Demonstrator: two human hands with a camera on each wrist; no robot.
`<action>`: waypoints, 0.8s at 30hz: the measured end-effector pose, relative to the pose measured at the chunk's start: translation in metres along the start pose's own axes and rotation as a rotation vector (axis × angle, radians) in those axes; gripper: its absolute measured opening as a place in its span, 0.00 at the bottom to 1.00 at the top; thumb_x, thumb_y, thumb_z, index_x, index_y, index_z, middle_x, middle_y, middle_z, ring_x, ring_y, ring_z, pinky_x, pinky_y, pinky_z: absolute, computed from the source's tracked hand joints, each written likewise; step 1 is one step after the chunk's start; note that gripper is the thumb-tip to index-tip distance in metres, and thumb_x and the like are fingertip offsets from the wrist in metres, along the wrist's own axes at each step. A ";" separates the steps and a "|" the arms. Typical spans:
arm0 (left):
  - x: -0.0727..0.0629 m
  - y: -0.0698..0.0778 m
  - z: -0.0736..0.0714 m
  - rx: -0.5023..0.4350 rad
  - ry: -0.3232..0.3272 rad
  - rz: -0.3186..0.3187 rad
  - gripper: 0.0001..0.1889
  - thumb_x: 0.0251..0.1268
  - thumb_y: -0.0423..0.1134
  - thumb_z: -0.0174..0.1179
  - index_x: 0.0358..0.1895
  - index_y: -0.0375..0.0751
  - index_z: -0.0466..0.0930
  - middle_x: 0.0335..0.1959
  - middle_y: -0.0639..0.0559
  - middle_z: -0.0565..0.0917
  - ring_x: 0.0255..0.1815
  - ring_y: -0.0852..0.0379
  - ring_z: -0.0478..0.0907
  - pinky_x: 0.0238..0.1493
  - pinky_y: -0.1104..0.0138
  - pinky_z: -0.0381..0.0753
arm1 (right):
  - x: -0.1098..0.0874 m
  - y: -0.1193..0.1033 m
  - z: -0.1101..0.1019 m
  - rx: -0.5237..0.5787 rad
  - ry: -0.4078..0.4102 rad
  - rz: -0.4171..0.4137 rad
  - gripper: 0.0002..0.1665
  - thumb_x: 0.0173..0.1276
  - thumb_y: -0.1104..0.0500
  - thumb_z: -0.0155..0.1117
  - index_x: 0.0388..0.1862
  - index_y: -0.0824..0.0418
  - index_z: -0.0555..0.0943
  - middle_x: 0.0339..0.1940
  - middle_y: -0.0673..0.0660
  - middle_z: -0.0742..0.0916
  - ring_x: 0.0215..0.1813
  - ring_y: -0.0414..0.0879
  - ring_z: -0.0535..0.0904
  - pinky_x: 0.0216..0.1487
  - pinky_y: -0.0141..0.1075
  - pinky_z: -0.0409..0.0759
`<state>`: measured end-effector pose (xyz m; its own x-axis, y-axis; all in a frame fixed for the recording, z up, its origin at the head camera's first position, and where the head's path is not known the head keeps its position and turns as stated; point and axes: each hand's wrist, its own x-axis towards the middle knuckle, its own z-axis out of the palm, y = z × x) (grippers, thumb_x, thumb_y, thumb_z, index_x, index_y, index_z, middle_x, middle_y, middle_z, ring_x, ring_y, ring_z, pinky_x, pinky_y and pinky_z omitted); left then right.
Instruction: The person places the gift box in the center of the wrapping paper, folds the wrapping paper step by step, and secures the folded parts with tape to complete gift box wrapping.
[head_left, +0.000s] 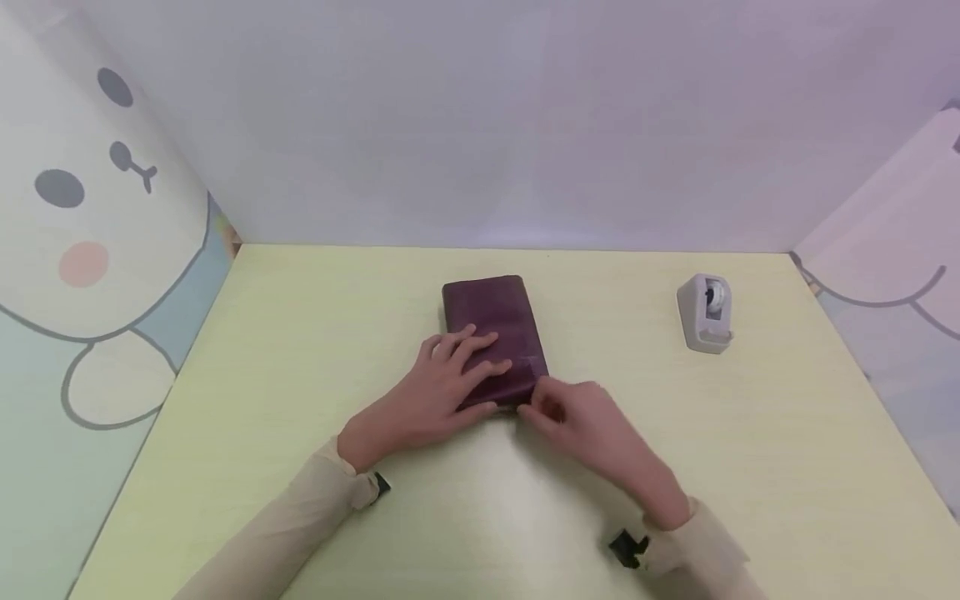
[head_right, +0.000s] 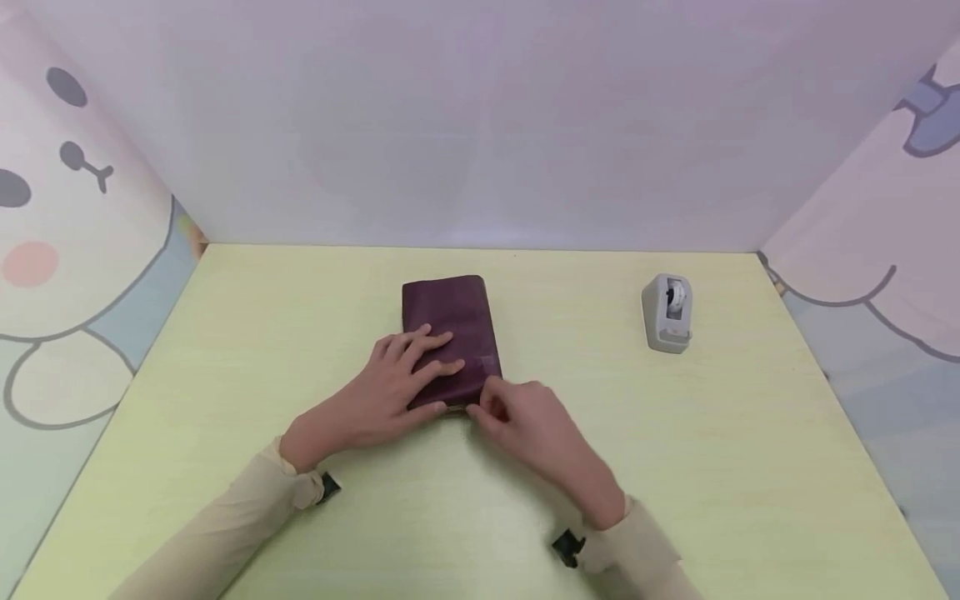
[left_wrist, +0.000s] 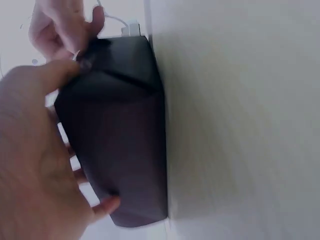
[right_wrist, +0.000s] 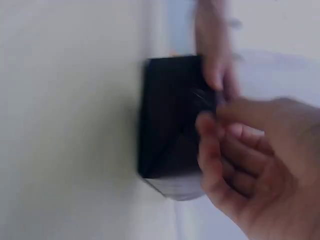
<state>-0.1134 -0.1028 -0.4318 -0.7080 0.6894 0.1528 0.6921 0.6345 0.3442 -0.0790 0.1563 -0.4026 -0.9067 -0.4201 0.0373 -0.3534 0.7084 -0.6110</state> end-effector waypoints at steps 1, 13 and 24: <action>0.001 -0.002 -0.001 -0.062 0.003 -0.005 0.24 0.83 0.59 0.46 0.74 0.61 0.71 0.84 0.50 0.59 0.86 0.40 0.50 0.77 0.39 0.56 | 0.002 0.006 -0.006 0.131 -0.023 0.044 0.11 0.74 0.54 0.69 0.31 0.55 0.80 0.18 0.46 0.80 0.21 0.37 0.72 0.24 0.30 0.73; 0.009 -0.006 -0.007 -0.681 0.207 -0.567 0.34 0.80 0.40 0.54 0.82 0.39 0.50 0.74 0.35 0.59 0.71 0.38 0.64 0.66 0.47 0.74 | 0.019 0.045 0.004 0.690 0.105 0.363 0.27 0.83 0.47 0.56 0.67 0.66 0.72 0.60 0.66 0.82 0.50 0.45 0.83 0.49 0.35 0.86; 0.003 0.001 -0.010 -0.884 0.106 -0.606 0.38 0.82 0.42 0.54 0.83 0.40 0.43 0.77 0.38 0.60 0.75 0.40 0.66 0.72 0.46 0.72 | 0.012 0.041 0.008 0.656 0.039 0.270 0.27 0.80 0.49 0.62 0.73 0.55 0.71 0.72 0.57 0.78 0.70 0.56 0.79 0.59 0.29 0.83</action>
<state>-0.1162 -0.1038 -0.4223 -0.9369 0.2843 -0.2035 -0.0950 0.3532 0.9307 -0.1024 0.1762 -0.4337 -0.9550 -0.2488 -0.1615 0.0850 0.2923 -0.9525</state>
